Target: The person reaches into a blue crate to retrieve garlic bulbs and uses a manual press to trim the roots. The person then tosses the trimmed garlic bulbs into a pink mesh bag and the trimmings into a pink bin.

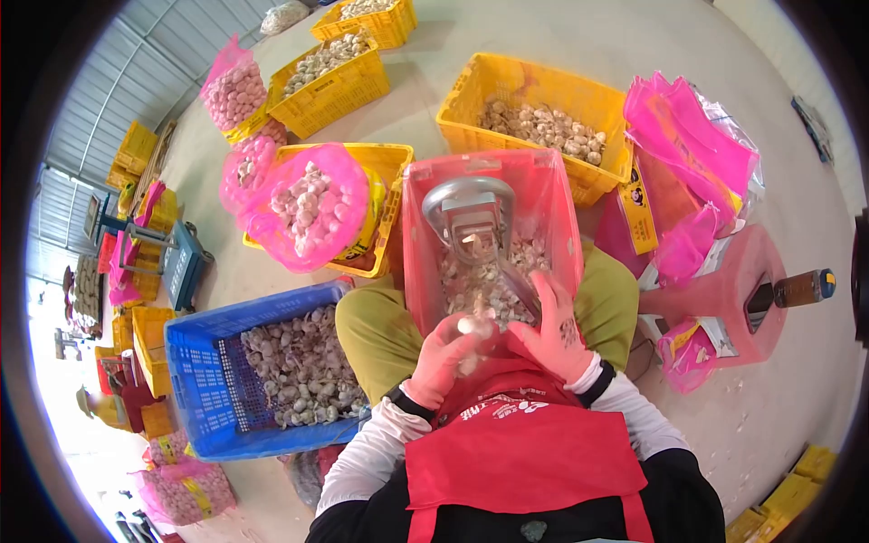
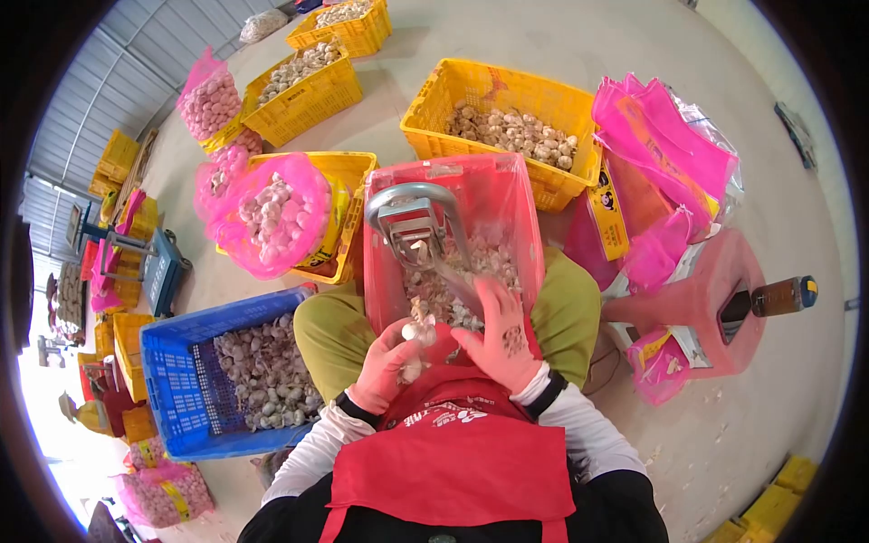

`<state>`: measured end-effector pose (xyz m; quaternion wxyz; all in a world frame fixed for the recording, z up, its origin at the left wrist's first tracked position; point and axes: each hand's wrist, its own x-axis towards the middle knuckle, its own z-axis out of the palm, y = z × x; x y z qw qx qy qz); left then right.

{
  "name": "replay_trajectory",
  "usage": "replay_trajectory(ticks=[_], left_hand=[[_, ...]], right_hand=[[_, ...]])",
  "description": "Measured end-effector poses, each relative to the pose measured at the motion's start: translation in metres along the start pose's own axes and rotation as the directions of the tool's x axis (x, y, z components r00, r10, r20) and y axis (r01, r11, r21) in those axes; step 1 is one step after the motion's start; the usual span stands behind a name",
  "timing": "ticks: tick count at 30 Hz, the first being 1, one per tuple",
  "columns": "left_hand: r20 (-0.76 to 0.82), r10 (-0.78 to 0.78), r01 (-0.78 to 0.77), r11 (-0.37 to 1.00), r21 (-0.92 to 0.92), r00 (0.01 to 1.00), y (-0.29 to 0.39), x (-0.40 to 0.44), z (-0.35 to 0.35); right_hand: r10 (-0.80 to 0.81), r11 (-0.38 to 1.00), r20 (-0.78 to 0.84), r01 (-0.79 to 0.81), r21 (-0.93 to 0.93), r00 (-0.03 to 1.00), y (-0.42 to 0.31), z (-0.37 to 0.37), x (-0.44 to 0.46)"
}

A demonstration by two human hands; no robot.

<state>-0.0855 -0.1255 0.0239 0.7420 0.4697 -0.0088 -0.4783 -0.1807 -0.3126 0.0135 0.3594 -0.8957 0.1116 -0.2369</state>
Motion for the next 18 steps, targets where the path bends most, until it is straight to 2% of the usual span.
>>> replay_trajectory(ticks=[1, 3, 4, 5, 7, 8, 12, 14, 15, 17, 18], left_hand=[[-0.101, 0.019, -0.011, 0.997, 0.079, 0.995, -0.003, 0.003, -0.005], [-0.143, 0.045, -0.028, 0.993, 0.115, 0.989, -0.009, 0.010, -0.015], [-0.193, 0.044, -0.014, 0.988, 0.155, 0.980, -0.010, 0.013, -0.019], [-0.247, 0.041, 0.008, 0.981, 0.194, 0.968, -0.011, 0.013, -0.022], [-0.263, 0.068, -0.011, 0.977, 0.211, 0.962, -0.009, 0.015, -0.020], [-0.277, 0.094, -0.029, 0.973, 0.230, 0.956, -0.009, 0.018, -0.018], [-0.249, 0.054, -0.025, 0.993, 0.118, 0.967, 0.012, 0.029, 0.004], [-0.198, 0.076, -0.076, 0.997, 0.007, 0.977, 0.016, 0.035, 0.009], [-0.191, 0.077, -0.076, 0.997, 0.008, 0.979, 0.016, 0.039, 0.009], [-0.146, 0.125, -0.136, 0.988, -0.067, 0.981, 0.012, 0.049, 0.004], [-0.144, 0.125, -0.135, 0.989, -0.066, 0.982, 0.010, 0.054, 0.002]], right_hand=[[-0.002, 1.000, -0.001, 0.002, -0.002, 1.000, 0.012, 0.006, -0.003], [0.094, 0.985, 0.231, -0.124, 0.120, 0.968, 0.032, 0.014, -0.003], [0.128, 0.952, 0.346, -0.214, 0.220, 0.929, 0.013, -0.002, 0.006], [0.126, 0.952, 0.347, -0.211, 0.220, 0.929, -0.003, -0.015, 0.012], [0.286, 0.817, 0.587, -0.513, 0.264, 0.757, -0.033, -0.040, 0.024], [0.369, 0.661, 0.688, -0.697, 0.278, 0.625, -0.049, -0.054, 0.034], [0.379, 0.668, 0.677, -0.693, 0.271, 0.631, -0.049, -0.052, 0.032], [0.351, 0.777, 0.643, -0.595, 0.205, 0.680, -0.039, -0.046, 0.027], [0.354, 0.778, 0.638, -0.594, 0.205, 0.684, -0.034, -0.042, 0.023], [0.274, 0.885, 0.502, -0.420, 0.203, 0.820, -0.020, -0.029, 0.016], [0.275, 0.885, 0.499, -0.420, 0.203, 0.822, -0.007, -0.018, 0.013]])
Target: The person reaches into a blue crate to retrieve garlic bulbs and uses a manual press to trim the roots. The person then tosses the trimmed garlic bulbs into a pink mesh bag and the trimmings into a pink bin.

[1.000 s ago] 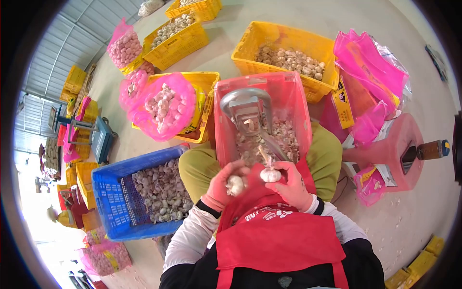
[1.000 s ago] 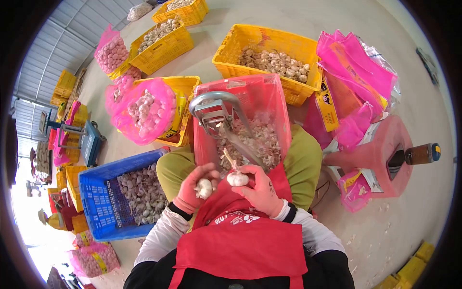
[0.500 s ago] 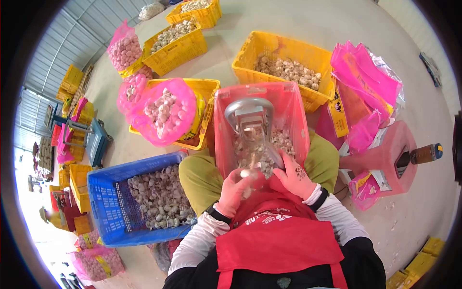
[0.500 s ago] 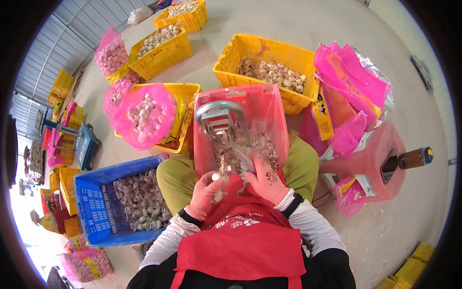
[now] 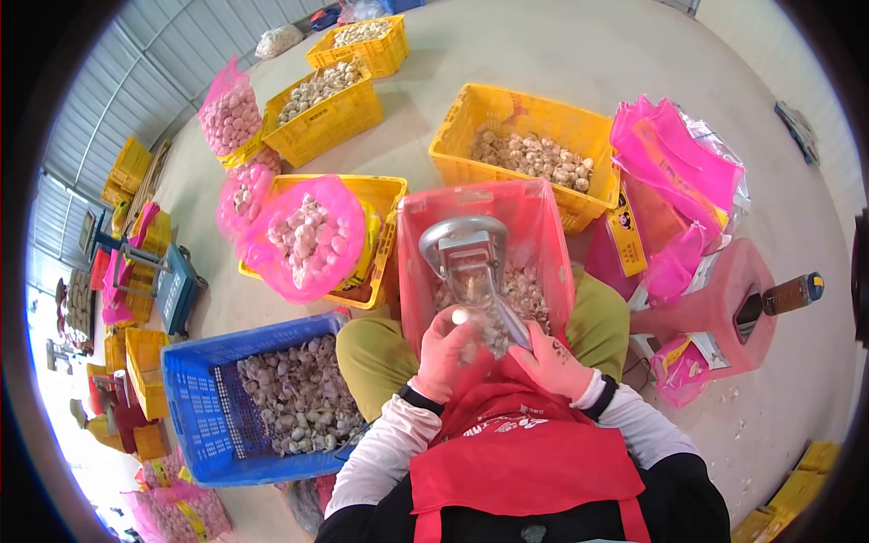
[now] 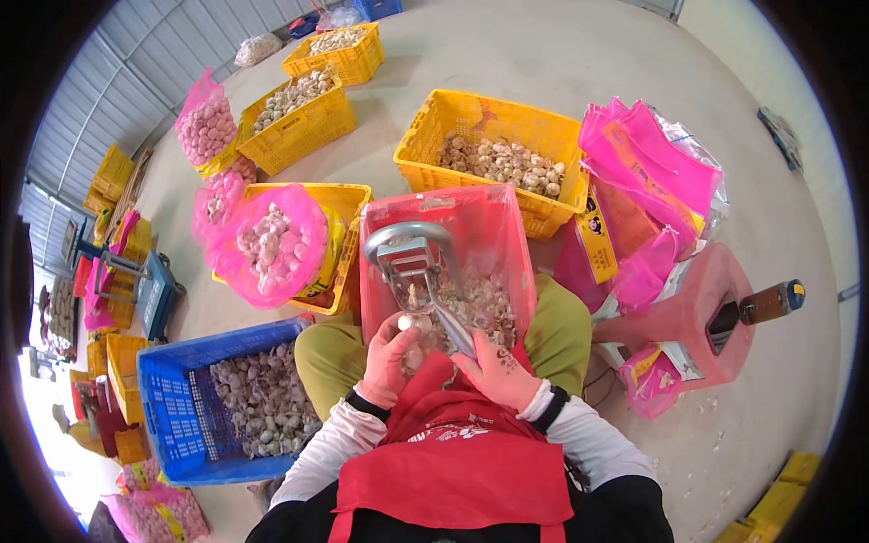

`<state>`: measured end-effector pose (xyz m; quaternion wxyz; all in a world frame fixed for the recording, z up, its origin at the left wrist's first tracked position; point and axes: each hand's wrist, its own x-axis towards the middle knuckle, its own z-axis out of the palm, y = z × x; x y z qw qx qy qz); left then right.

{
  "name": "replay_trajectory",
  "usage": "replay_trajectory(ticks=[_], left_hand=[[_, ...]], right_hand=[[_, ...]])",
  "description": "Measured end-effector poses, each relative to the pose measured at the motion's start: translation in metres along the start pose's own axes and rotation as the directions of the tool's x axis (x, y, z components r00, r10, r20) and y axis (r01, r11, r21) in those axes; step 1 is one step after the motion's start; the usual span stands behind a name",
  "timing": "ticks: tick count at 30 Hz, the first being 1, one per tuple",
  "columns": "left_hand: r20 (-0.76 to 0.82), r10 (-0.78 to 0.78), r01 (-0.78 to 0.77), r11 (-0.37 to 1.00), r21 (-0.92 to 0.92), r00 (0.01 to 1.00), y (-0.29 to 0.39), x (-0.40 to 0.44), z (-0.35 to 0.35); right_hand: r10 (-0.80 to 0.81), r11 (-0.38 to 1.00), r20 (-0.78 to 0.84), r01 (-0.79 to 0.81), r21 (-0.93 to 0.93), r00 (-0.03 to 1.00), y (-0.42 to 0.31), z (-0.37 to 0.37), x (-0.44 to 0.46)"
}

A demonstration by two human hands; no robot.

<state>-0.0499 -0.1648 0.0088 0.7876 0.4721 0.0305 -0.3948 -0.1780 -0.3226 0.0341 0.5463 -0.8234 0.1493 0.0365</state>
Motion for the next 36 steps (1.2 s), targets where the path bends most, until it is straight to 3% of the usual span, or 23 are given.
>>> replay_trajectory(ticks=[2, 6, 7, 8, 9, 10, 12, 13, 15, 16, 17, 18, 19, 21, 23, 27, 28, 29, 30, 32, 33, 35, 36], left_hand=[[-0.005, 0.089, -0.089, 0.996, 0.005, 0.996, -0.007, 0.009, -0.005], [0.022, 0.147, -0.149, 0.981, 0.125, 0.989, -0.014, 0.010, -0.019], [0.028, 0.225, -0.226, 0.951, 0.212, 0.974, -0.013, 0.003, -0.019], [0.042, 0.300, -0.298, 0.908, 0.295, 0.953, -0.011, -0.002, -0.020], [0.040, 0.297, -0.295, 0.908, 0.296, 0.954, -0.009, -0.006, -0.022], [0.065, 0.233, -0.242, 0.935, 0.261, 0.970, -0.008, -0.012, -0.026], [0.091, 0.050, -0.069, 0.972, 0.226, 0.995, -0.007, -0.021, -0.034], [0.093, 0.046, -0.066, 0.972, 0.226, 0.995, -0.005, -0.024, -0.035], [0.139, -0.109, 0.063, 0.951, 0.304, 0.984, 0.002, -0.032, -0.029], [0.180, -0.088, 0.043, 0.970, 0.240, 0.980, 0.007, -0.036, -0.023], [0.181, -0.082, 0.037, 0.971, 0.236, 0.980, 0.008, -0.037, -0.019], [0.176, 0.006, -0.058, 0.956, 0.288, 0.984, 0.007, -0.040, -0.016], [0.176, 0.090, -0.146, 0.928, 0.341, 0.980, 0.006, -0.042, -0.014], [0.197, 0.060, -0.109, 0.962, 0.249, 0.978, 0.008, -0.044, -0.010], [0.222, 0.036, -0.072, 0.986, 0.154, 0.974, 0.011, -0.043, -0.007], [0.262, 0.015, -0.048, 0.992, 0.118, 0.965, 0.000, -0.037, -0.009], [0.254, 0.041, -0.065, 0.994, 0.088, 0.966, -0.004, -0.033, -0.010], [0.255, 0.039, -0.063, 0.994, 0.085, 0.966, -0.007, -0.031, -0.012], [0.242, 0.051, -0.063, 0.997, 0.042, 0.969, -0.009, -0.029, -0.014], [0.225, 0.064, -0.064, 0.998, -0.005, 0.972, -0.012, -0.021, -0.017], [0.194, 0.066, -0.066, 0.998, -0.006, 0.979, -0.014, -0.016, -0.019], [0.163, 0.061, -0.061, 0.998, -0.005, 0.985, -0.017, -0.010, -0.021], [0.162, 0.074, -0.078, 0.997, 0.019, 0.984, -0.018, -0.005, -0.021]], right_hand=[[-0.159, 0.986, -0.124, 0.151, -0.068, 0.980, 0.033, 0.014, 0.014], [-0.203, 0.975, -0.155, 0.184, -0.126, 0.967, 0.069, 0.023, 0.038], [-0.201, 0.976, -0.157, 0.183, -0.119, 0.967, 0.055, 0.022, 0.034], [-0.311, 0.907, -0.261, 0.203, -0.370, 0.914, 0.040, 0.020, 0.027], [-0.435, 0.782, -0.324, 0.174, -0.599, 0.840, 0.022, 0.017, 0.021], [-0.429, 0.785, -0.321, 0.172, -0.595, 0.844, 0.008, 0.015, 0.015], [-0.617, 0.718, -0.152, 0.473, -0.510, 0.772, -0.012, 0.016, 0.006], [-0.614, 0.720, -0.155, 0.470, -0.511, 0.774, -0.011, 0.021, 0.008], [-0.570, 0.821, -0.105, 0.559, -0.118, 0.815, -0.003, 0.033, 0.019], [-0.525, 0.847, -0.135, 0.531, 0.019, 0.841, -0.001, 0.035, 0.023], [-0.529, 0.845, -0.130, 0.535, 0.015, 0.838, 0.001, 0.036, 0.024], [-0.303, 0.882, -0.076, 0.310, 0.356, 0.950, 0.003, 0.038, 0.021], [-0.084, 0.771, 0.059, 0.027, 0.636, 0.995, 0.006, 0.041, 0.019], [-0.159, 0.773, 0.027, 0.107, 0.625, 0.987, 0.008, 0.048, 0.020], [-0.251, 0.827, -0.116, 0.275, 0.489, 0.961, 0.002, 0.050, 0.020], [-0.252, 0.912, -0.094, 0.269, 0.308, 0.963, -0.010, 0.038, 0.014], [-0.283, 0.958, -0.105, 0.286, 0.009, 0.953, -0.022, 0.027, 0.011], [-0.316, 0.917, -0.104, 0.275, -0.290, 0.943, -0.028, 0.021, 0.010], [-0.314, 0.917, -0.103, 0.273, -0.291, 0.944, -0.027, 0.019, 0.008], [-0.528, 0.770, -0.373, 0.245, -0.588, 0.763, -0.023, 0.014, 0.005], [-0.529, 0.769, -0.367, 0.248, -0.590, 0.765, -0.014, 0.015, 0.008], [-0.314, 0.942, -0.335, 0.249, -0.224, 0.888, 0.011, 0.020, 0.016], [-0.324, 0.914, -0.267, 0.228, -0.335, 0.908, 0.014, 0.015, 0.018]])
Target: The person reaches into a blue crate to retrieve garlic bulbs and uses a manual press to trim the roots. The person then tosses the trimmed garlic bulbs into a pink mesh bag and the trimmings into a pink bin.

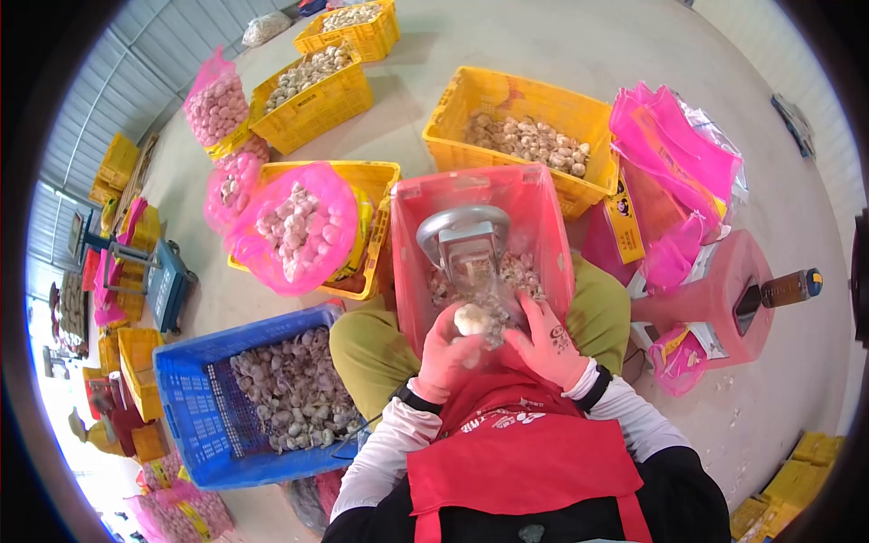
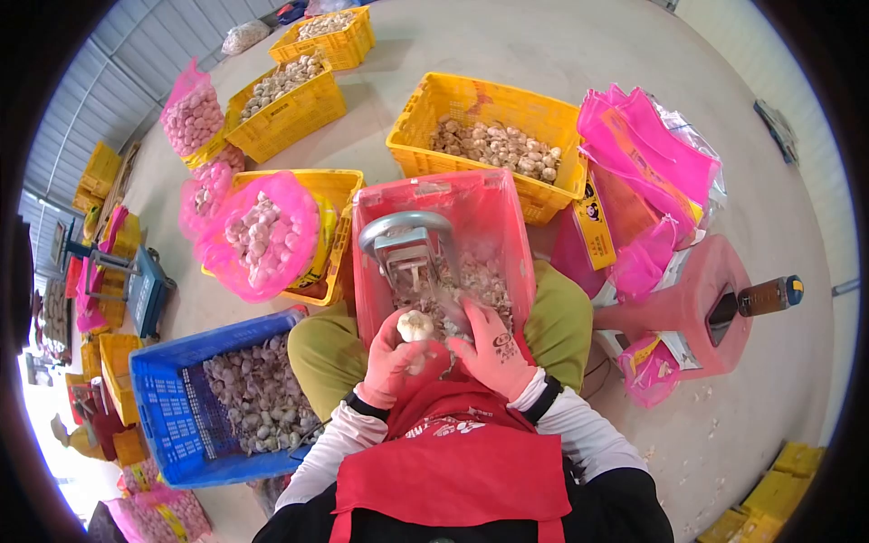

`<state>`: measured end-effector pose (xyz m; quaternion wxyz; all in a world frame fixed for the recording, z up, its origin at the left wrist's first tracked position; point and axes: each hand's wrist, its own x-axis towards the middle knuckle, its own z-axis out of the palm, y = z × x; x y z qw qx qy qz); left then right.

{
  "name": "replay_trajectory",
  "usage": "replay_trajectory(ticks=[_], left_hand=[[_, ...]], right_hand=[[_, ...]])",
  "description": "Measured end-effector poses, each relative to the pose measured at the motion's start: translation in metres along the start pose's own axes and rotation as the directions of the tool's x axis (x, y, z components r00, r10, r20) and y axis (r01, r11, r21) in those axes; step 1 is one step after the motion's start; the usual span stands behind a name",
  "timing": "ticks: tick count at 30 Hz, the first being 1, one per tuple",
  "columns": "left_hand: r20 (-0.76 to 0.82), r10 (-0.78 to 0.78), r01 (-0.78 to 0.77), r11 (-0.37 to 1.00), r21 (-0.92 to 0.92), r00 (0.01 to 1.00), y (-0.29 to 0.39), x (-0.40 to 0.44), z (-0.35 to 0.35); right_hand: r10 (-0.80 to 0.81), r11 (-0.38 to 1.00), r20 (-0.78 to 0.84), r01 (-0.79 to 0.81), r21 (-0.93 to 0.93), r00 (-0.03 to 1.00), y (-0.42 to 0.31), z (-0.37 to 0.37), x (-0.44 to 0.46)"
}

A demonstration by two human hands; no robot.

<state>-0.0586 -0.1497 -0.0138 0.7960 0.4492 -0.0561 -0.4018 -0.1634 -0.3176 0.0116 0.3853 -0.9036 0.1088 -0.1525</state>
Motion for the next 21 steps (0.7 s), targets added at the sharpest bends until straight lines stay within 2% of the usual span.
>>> replay_trajectory(ticks=[1, 3, 4, 5, 7, 10, 14, 17, 19, 21], left_hand=[[-0.001, 0.015, -0.015, 1.000, 0.026, 1.000, 0.000, 0.004, 0.000], [0.007, -0.011, 0.011, 1.000, -0.004, 1.000, 0.001, 0.007, 0.002], [0.016, -0.034, 0.034, 0.999, -0.032, 0.999, 0.002, 0.008, 0.003], [0.017, -0.036, 0.037, 0.999, -0.033, 0.999, 0.002, 0.010, 0.002], [0.066, -0.028, 0.030, 0.999, -0.022, 0.997, 0.003, 0.015, 0.001], [0.083, -0.052, 0.054, 0.998, -0.028, 0.995, 0.008, 0.019, 0.002], [0.094, -0.055, 0.059, 0.998, -0.032, 0.994, 0.008, 0.022, 0.003], [0.085, -0.098, 0.105, 0.990, -0.092, 0.992, 0.008, 0.018, 0.006], [0.054, -0.130, 0.140, 0.960, -0.242, 0.990, 0.008, 0.016, 0.011], [0.050, -0.151, 0.159, 0.954, -0.255, 0.987, 0.007, 0.016, 0.011]], right_hand=[[0.002, 1.000, -0.002, -0.002, -0.002, 1.000, -0.009, -0.009, 0.006], [0.186, 0.920, 0.268, -0.264, 0.290, 0.945, -0.032, -0.029, 0.009], [0.107, 0.951, 0.200, -0.159, 0.265, 0.974, -0.034, -0.029, 0.008], [0.110, 0.951, 0.199, -0.161, 0.264, 0.974, -0.038, -0.032, 0.010], [0.270, 0.898, 0.355, -0.367, 0.243, 0.895, -0.045, -0.041, 0.013], [0.222, 0.935, 0.295, -0.289, 0.208, 0.930, -0.041, -0.037, 0.010], [0.279, 0.909, 0.346, -0.363, 0.207, 0.896, -0.045, -0.041, 0.015], [0.230, 0.924, 0.311, -0.308, 0.228, 0.922, -0.046, -0.042, 0.015], [0.277, 0.900, 0.381, -0.377, 0.218, 0.882, -0.052, -0.048, 0.018], [0.289, 0.894, 0.399, -0.394, 0.213, 0.870, -0.054, -0.051, 0.020]])
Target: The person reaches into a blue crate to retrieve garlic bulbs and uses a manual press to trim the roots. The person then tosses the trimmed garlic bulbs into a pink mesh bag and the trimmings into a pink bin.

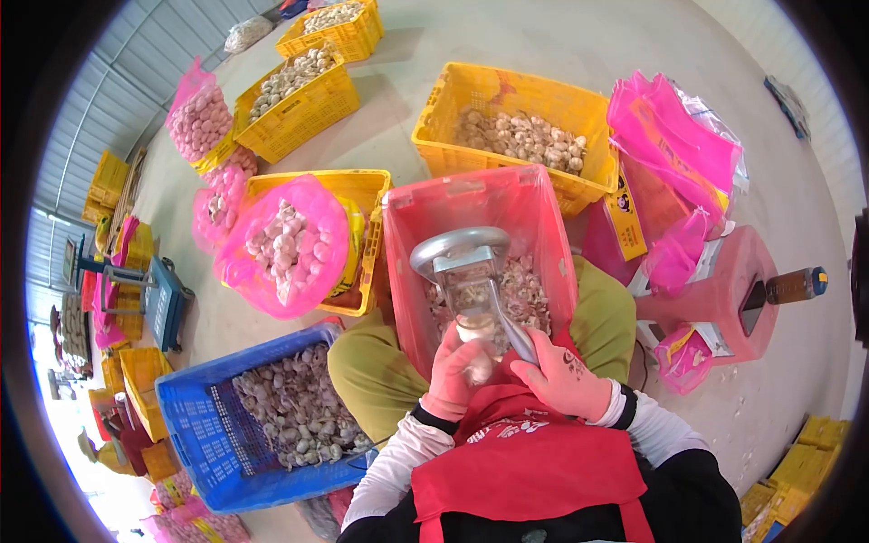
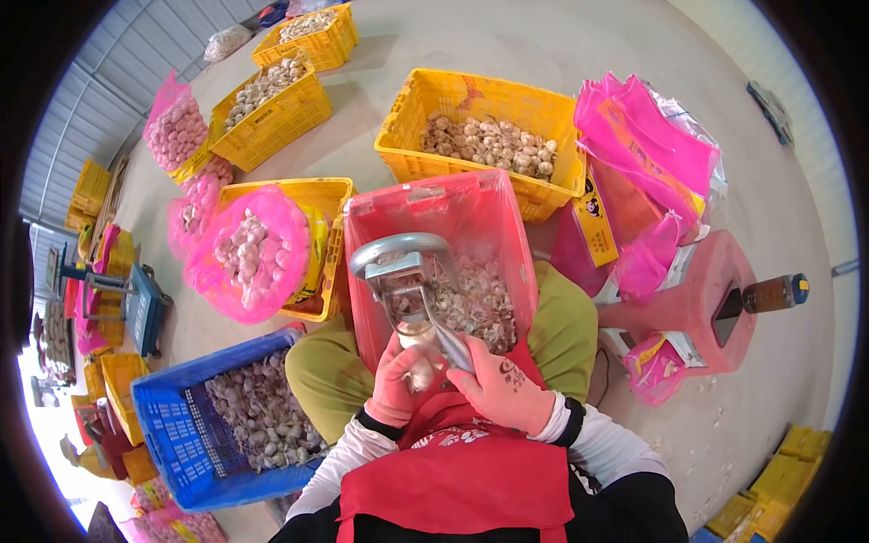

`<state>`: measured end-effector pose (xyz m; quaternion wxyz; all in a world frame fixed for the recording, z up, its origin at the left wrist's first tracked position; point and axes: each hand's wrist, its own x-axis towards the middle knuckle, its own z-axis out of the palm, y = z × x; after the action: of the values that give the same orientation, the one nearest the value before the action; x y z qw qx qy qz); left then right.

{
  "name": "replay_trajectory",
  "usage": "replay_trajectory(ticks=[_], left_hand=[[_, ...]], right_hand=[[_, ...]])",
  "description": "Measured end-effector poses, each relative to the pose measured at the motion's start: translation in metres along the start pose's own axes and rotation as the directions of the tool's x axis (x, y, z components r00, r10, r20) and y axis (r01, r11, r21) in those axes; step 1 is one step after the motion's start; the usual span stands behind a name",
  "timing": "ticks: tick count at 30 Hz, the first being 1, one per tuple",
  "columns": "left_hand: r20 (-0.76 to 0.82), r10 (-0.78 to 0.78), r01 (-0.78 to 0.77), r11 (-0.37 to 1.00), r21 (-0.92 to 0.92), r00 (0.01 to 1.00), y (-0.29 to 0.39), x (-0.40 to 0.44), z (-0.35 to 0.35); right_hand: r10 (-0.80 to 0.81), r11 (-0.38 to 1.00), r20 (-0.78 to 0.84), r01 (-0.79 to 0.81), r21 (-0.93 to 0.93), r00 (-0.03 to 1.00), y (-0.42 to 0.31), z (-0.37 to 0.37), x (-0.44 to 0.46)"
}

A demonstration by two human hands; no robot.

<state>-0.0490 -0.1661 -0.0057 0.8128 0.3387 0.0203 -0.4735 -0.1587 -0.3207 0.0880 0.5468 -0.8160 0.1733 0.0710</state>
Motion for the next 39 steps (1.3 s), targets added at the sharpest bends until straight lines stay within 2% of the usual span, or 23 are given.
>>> replay_trajectory(ticks=[2, 5, 7, 11, 14, 16, 17, 19, 22, 23, 24, 26, 27, 29, 30, 31, 32, 34, 38, 39], left_hand=[[-0.008, -0.020, 0.020, 1.000, -0.016, 1.000, 0.000, 0.001, 0.003], [-0.073, 0.036, -0.032, 0.998, 0.049, 0.997, 0.002, -0.001, 0.012], [-0.071, 0.056, -0.048, 0.992, 0.117, 0.996, 0.005, 0.000, 0.014], [-0.052, 0.029, -0.020, 0.985, 0.173, 0.998, 0.009, -0.001, 0.007], [-0.029, -0.046, 0.050, 0.983, 0.179, 0.999, 0.008, 0.002, 0.004], [-0.071, 0.098, -0.080, 0.971, 0.223, 0.993, 0.006, 0.004, 0.015], [-0.074, 0.093, -0.074, 0.971, 0.226, 0.993, 0.006, 0.004, 0.011], [-0.028, 0.009, -0.006, 0.993, 0.118, 1.000, 0.005, 0.005, 0.000], [0.038, 0.052, -0.053, 0.998, 0.046, 0.998, 0.004, 0.006, -0.002], [0.035, 0.058, -0.060, 0.997, 0.051, 0.998, 0.006, 0.003, -0.002], [0.028, 0.050, -0.052, 0.996, 0.077, 0.998, 0.008, -0.002, -0.004], [0.019, 0.036, -0.038, 0.994, 0.101, 0.999, 0.009, -0.012, -0.005], [0.010, 0.018, -0.019, 0.988, 0.153, 1.000, 0.009, -0.016, -0.006], [-0.007, -0.008, 0.010, 0.979, 0.205, 1.000, 0.009, -0.027, -0.012], [0.064, -0.109, 0.091, 0.965, 0.244, 0.992, 0.009, -0.030, -0.019], [0.133, -0.211, 0.166, 0.943, 0.289, 0.968, 0.010, -0.033, -0.020], [0.138, -0.215, 0.168, 0.941, 0.292, 0.967, 0.006, -0.036, -0.018], [0.064, -0.143, 0.116, 0.942, 0.314, 0.988, 0.003, -0.041, -0.009], [0.053, -0.162, 0.135, 0.933, 0.334, 0.985, -0.003, -0.051, -0.016], [0.040, -0.125, 0.104, 0.932, 0.347, 0.991, -0.005, -0.053, -0.012]], right_hand=[[0.020, 1.000, 0.015, -0.020, 0.002, 1.000, -0.001, -0.001, 0.000], [0.040, 0.999, 0.025, -0.040, -0.002, 0.999, 0.001, 0.001, 0.001], [-0.035, 0.999, -0.007, 0.035, -0.003, 0.999, 0.010, 0.004, 0.004], [-0.013, 0.999, -0.002, 0.013, 0.041, 1.000, 0.022, 0.008, 0.009], [-0.010, 0.998, -0.003, 0.010, 0.068, 1.000, 0.027, 0.009, 0.011], [-0.080, 0.996, -0.042, 0.081, 0.033, 0.996, 0.043, 0.016, 0.017], [-0.076, 0.996, -0.043, 0.077, 0.039, 0.996, 0.050, 0.020, 0.020], [-0.188, 0.981, -0.122, 0.182, -0.063, 0.975, 0.065, 0.024, 0.031], [-0.259, 0.963, -0.147, 0.243, -0.119, 0.955, 0.083, 0.028, 0.050], [-0.329, 0.942, -0.199, 0.306, -0.140, 0.923, 0.090, 0.033, 0.052], [-0.331, 0.942, -0.198, 0.308, -0.135, 0.923, 0.084, 0.032, 0.049], [-0.531, 0.765, -0.382, 0.233, -0.601, 0.756, 0.060, 0.025, 0.038], [-0.529, 0.766, -0.384, 0.232, -0.599, 0.756, 0.048, 0.022, 0.031], [-0.657, 0.715, -0.231, 0.497, -0.492, 0.717, 0.031, 0.022, 0.016], [-0.652, 0.720, -0.237, 0.491, -0.490, 0.720, 0.033, 0.027, 0.014], [-0.593, 0.784, -0.162, 0.521, -0.337, 0.788, 0.038, 0.035, 0.016], [-0.541, 0.834, -0.072, 0.523, -0.177, 0.838, 0.045, 0.041, 0.019], [-0.564, 0.824, -0.105, 0.550, -0.136, 0.819, 0.055, 0.047, 0.022], [-0.552, 0.828, -0.116, 0.560, 0.041, 0.826, 0.061, 0.052, 0.017], [-0.536, 0.832, -0.124, 0.547, 0.092, 0.835, 0.060, 0.053, 0.016]])
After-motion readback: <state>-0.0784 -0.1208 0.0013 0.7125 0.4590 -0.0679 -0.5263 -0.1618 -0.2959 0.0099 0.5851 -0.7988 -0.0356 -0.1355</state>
